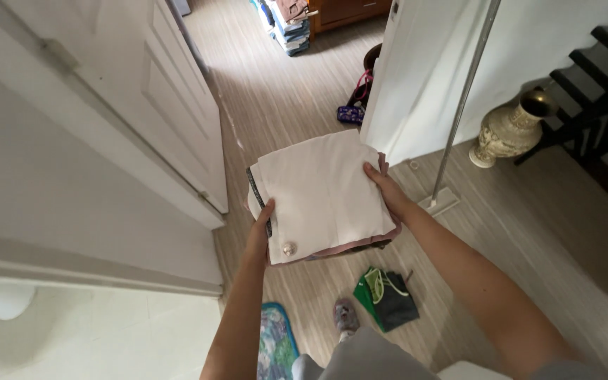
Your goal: Moving stacks of folded clothes from one room to another and placing them in organized piles.
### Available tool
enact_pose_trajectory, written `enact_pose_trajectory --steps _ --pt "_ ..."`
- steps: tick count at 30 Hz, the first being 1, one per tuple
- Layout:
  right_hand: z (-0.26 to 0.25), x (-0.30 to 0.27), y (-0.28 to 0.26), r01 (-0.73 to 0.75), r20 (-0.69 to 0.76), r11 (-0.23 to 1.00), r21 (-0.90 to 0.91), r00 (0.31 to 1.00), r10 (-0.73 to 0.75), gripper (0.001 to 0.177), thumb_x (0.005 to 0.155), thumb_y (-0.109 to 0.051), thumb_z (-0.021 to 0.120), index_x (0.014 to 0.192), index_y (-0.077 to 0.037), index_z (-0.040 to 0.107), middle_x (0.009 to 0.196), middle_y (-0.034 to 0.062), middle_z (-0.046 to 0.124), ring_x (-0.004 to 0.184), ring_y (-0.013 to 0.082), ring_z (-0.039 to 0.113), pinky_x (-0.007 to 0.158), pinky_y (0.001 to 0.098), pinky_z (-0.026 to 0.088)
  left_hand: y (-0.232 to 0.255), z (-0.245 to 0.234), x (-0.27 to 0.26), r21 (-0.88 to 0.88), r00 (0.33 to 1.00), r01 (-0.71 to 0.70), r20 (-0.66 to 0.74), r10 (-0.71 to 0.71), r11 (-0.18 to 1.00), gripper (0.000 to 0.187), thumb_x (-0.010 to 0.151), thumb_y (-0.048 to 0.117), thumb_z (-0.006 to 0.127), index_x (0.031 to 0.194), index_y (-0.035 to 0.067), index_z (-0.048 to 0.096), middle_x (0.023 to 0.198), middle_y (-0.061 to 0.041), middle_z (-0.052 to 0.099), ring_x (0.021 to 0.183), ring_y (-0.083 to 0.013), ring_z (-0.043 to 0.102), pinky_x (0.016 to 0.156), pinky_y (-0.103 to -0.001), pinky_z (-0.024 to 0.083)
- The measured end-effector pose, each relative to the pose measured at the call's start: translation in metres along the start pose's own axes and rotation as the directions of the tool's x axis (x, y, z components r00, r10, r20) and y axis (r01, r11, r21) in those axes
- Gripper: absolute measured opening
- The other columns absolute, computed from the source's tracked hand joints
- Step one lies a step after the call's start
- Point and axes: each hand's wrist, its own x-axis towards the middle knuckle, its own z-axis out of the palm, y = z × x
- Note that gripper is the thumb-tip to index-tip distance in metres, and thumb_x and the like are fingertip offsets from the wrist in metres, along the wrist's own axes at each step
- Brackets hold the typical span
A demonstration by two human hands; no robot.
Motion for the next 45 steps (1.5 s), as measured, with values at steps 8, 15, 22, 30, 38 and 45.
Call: enact_pose_trajectory --steps 8,15,22,30,38,45 --pt "-0.028 0.072 -0.022 0.003 -0.008 1.0 -0.006 1.0 -0.003 0.125 0.079 -0.064 0.066 0.162 -0.02 -0.016 0.17 0.0105 0.008 0.148 0.0258 0.034 0.115 0.0385 0.039 0.019 0.039 0.057 -0.033 0.998 -0.056 0.017 0.057 0.998 0.079 0.085 0.045 0.071 0.146 -0.001 0.049 0.131 -0.02 0.068 0.11 -0.0292 0.07 0.09 -0.04 0.059" --pt "-0.037 0.117 -0.035 0.009 -0.021 0.998 -0.058 1.0 -0.01 0.126 0.08 -0.067 0.064 0.161 -0.017 -0.018 0.171 0.0106 0.003 0.149 0.0284 0.034 0.114 0.0402 0.042 0.041 0.058 0.095 -0.004 0.999 0.006 -0.032 -0.006 1.0 0.078 0.085 0.046 0.07 0.145 0.003 0.046 0.133 -0.021 0.066 0.112 -0.0304 0.071 0.092 -0.042 0.06" --pt "-0.022 0.171 -0.045 -0.021 -0.011 0.999 0.044 1.0 0.022 0.13 0.077 -0.067 0.066 0.161 -0.019 -0.02 0.168 0.0206 0.021 0.146 0.0331 0.041 0.11 0.0414 0.046 0.063 0.041 0.169 -0.07 0.994 -0.024 0.108 0.032 0.997 0.078 0.087 0.046 0.072 0.146 0.0 0.05 0.13 -0.02 0.067 0.108 -0.0286 0.07 0.09 -0.041 0.059" --pt "0.017 0.262 -0.073 0.016 -0.104 0.999 0.035 0.995 -0.012 0.124 0.081 -0.066 0.064 0.162 -0.018 -0.017 0.17 0.0091 -0.018 0.154 0.0253 0.024 0.117 0.04 0.039 0.14 0.024 0.263 0.021 0.997 0.012 0.074 -0.013 1.0 0.079 0.084 0.046 0.073 0.145 0.001 0.051 0.125 -0.018 0.07 0.103 -0.0288 0.072 0.084 -0.04 0.061" --pt "0.066 0.338 -0.113 0.05 -0.123 0.995 0.085 0.992 -0.04 0.12 0.081 -0.062 0.064 0.163 -0.02 -0.013 0.171 0.0111 0.007 0.15 0.0248 0.031 0.114 0.0394 0.041 0.235 0.019 0.334 0.103 0.996 0.031 0.083 -0.039 0.994 0.081 0.082 0.048 0.074 0.145 0.003 0.05 0.126 -0.019 0.069 0.104 -0.0291 0.072 0.083 -0.039 0.062" --pt "0.099 0.386 -0.136 0.032 -0.136 0.992 0.123 0.991 -0.015 0.119 0.079 -0.06 0.065 0.163 -0.022 -0.011 0.167 0.0147 0.025 0.143 0.0284 0.042 0.109 0.0385 0.043 0.278 0.011 0.382 0.126 0.996 0.043 0.077 -0.053 0.991 0.081 0.082 0.047 0.075 0.145 0.001 0.052 0.127 -0.02 0.068 0.103 -0.0292 0.072 0.083 -0.041 0.062"
